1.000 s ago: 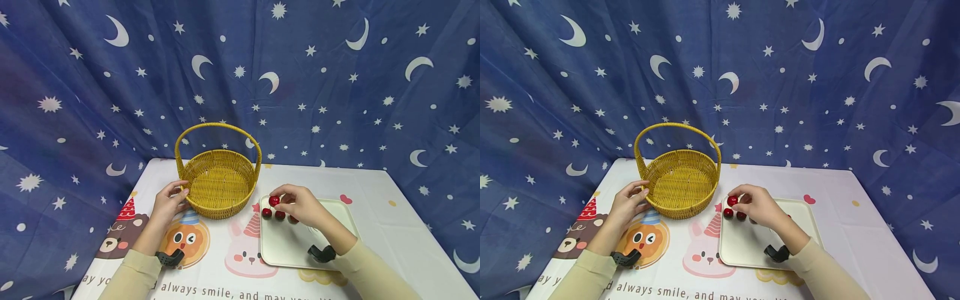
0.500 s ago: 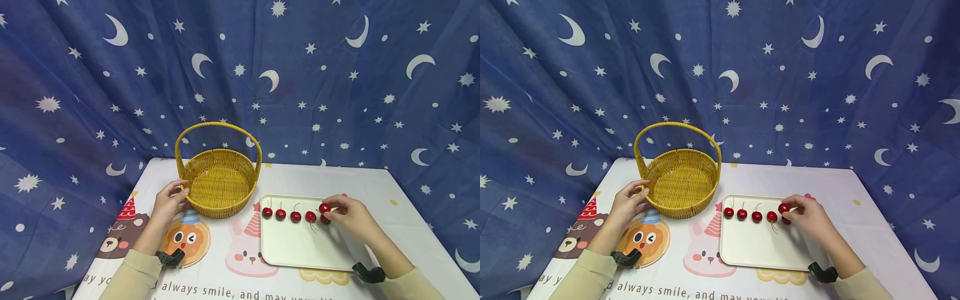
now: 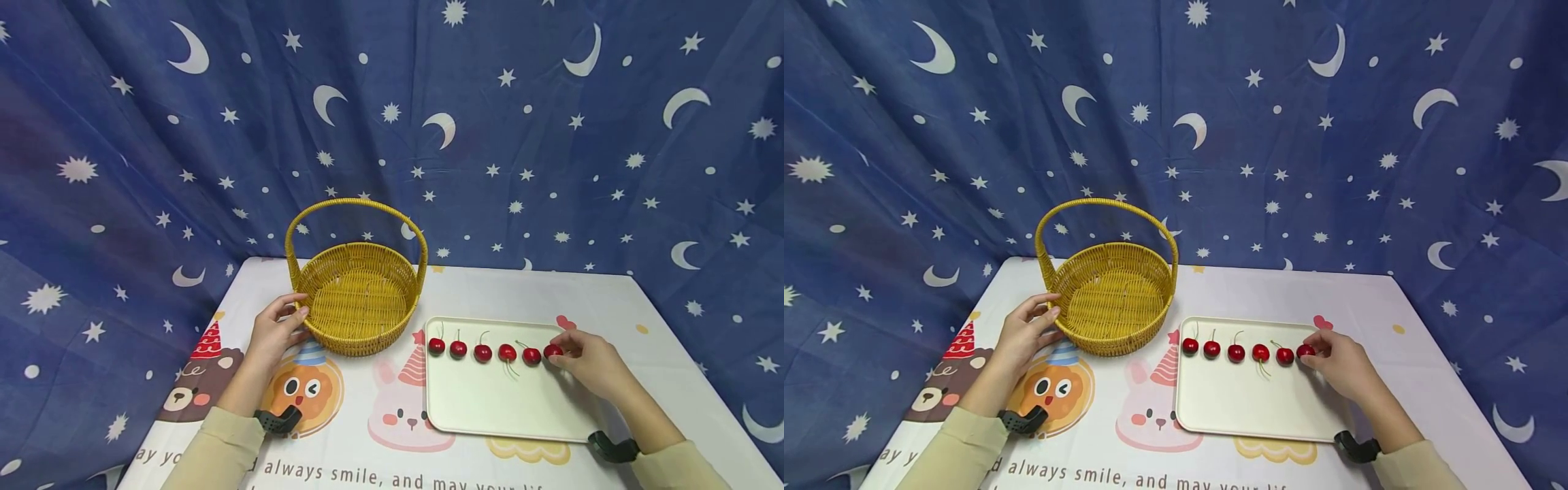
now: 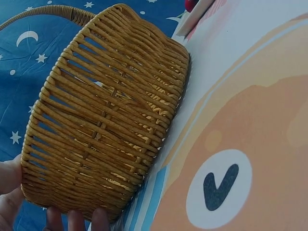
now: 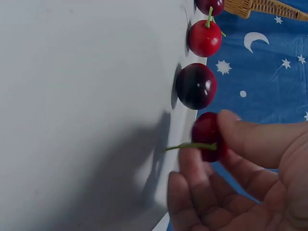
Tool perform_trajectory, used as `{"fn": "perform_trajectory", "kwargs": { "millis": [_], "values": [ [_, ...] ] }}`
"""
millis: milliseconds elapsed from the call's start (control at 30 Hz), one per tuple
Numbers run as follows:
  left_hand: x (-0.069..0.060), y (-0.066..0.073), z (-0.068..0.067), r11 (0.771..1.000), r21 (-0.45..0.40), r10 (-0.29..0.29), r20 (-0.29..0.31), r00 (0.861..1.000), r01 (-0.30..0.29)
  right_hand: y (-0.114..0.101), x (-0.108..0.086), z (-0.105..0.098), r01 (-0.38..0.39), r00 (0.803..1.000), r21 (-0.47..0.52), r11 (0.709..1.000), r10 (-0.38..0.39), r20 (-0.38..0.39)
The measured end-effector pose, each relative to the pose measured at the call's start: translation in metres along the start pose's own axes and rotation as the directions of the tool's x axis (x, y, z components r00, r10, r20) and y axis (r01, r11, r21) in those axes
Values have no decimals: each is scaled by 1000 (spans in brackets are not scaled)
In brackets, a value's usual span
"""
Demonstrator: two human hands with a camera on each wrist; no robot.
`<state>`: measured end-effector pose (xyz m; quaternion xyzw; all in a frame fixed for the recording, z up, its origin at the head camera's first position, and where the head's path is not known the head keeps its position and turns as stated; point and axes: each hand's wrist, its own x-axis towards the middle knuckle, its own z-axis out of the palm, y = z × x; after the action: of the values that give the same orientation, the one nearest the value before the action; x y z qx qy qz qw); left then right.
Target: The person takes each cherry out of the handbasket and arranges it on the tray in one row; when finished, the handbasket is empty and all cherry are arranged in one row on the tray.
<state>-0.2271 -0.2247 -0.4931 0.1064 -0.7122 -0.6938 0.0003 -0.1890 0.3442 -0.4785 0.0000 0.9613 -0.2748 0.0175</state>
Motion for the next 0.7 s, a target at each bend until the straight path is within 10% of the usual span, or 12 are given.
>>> {"fn": "perform_trajectory", "kwargs": {
  "millis": [700],
  "values": [
    [1, 1, -1, 1000, -15, -21, 6, 1000, 21, 7, 3, 3, -21, 997, 0, 1000, 21, 71]
  ]
}}
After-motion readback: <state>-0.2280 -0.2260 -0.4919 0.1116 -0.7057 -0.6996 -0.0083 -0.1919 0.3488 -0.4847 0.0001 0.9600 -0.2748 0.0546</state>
